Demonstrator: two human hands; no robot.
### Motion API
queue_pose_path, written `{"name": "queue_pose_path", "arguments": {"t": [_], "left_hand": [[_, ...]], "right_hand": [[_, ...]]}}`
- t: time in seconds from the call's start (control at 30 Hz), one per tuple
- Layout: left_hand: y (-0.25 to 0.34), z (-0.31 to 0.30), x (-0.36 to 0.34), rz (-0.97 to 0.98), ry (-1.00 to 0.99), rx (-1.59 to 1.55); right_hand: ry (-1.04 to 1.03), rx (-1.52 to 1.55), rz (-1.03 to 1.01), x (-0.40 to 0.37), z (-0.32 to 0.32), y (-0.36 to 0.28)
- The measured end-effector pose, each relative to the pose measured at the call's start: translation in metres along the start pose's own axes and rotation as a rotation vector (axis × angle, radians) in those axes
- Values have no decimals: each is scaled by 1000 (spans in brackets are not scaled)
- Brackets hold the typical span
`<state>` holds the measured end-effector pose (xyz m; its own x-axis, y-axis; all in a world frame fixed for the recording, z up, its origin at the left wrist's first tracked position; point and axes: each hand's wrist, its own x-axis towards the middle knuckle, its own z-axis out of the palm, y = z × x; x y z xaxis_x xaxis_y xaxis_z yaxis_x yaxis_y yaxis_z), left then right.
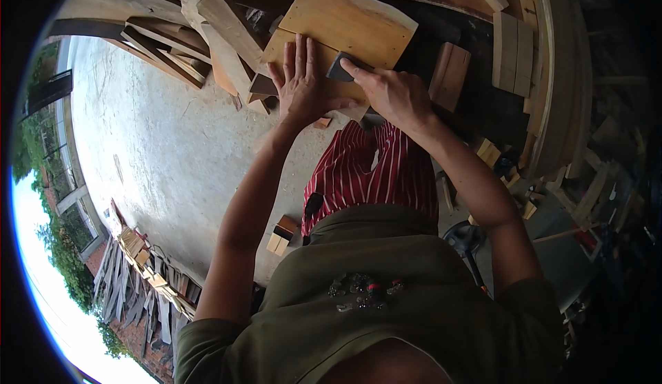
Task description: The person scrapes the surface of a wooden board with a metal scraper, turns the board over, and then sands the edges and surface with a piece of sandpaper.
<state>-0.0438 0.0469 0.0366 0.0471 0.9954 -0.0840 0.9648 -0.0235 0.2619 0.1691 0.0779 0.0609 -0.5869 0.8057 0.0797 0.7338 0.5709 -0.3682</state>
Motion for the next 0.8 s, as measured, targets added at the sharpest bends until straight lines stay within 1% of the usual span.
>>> {"name": "queue_pose_path", "arguments": {"t": [0.1, 0.2, 0.33, 0.43, 0.53, 0.6, 0.73, 0.8], "left_hand": [[1, -1, 1, -13, -39, 45], [-1, 2, -1, -4, -9, 1], [-1, 5, 0, 1, 1, 15], [-2, 4, 0, 8, -1, 35], [-2, 4, -1, 13, 15, 9], [-1, 2, -2, 6, 8, 14], [0, -1, -1, -15, -26, 46], [-1, -1, 2, -17, -13, 33]], "right_hand": [[70, 52, -50, -10, 0, 4], [-1, 24, -13, -3, 0, 2], [51, -13, -17, 0, 2, 0], [17, -23, -39, -4, -1, 2], [-12, -37, -19, -1, 1, -2], [33, -50, -26, 12, 6, -5], [71, -39, -31, 4, 2, -8], [-19, -52, -21, -3, -1, -3]]}}
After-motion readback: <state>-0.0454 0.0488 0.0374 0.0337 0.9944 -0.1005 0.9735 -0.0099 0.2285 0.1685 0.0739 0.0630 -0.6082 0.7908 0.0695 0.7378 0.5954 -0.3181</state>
